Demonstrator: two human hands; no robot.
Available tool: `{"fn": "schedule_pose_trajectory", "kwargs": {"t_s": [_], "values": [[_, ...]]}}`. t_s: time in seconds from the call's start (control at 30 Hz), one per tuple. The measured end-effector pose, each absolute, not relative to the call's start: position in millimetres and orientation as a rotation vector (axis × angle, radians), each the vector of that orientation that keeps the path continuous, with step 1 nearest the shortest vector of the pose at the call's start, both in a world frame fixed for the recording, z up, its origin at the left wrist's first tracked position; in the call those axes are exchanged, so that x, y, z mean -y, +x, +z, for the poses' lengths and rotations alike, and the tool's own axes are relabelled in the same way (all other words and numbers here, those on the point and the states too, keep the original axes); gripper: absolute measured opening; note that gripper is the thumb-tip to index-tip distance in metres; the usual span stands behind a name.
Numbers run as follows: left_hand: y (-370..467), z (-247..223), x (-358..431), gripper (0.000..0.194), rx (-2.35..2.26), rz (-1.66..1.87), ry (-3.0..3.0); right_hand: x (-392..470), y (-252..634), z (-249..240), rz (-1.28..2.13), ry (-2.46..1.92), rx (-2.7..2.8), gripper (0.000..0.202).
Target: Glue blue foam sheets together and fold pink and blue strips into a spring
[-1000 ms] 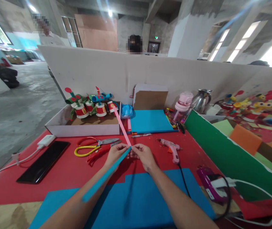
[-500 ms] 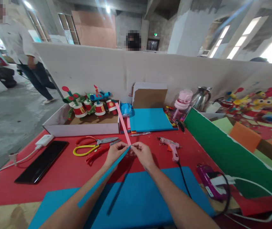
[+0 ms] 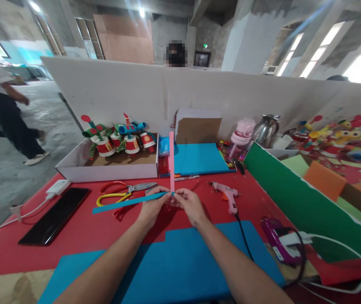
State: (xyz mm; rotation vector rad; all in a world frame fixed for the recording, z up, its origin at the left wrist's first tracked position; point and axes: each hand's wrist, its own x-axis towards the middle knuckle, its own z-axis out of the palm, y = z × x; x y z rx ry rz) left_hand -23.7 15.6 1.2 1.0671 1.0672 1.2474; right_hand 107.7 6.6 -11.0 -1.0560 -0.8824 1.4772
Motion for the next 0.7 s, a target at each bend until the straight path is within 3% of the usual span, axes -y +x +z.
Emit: {"fn": "schedule_pose_trajectory", "kwargs": {"t_s": [0.37, 0.7], "values": [[-24.5, 4.1, -13.7, 0.010, -1.180, 1.199, 1.324, -6.3, 109.2, -7.1, 1.515, -1.093, 0.871, 0.040], [-25.2, 0.6, -15.6, 0.017, -1.119, 1.191, 1.175, -8.0, 107.2, -7.1, 1.538, -1.076, 0.816, 0.040]]}}
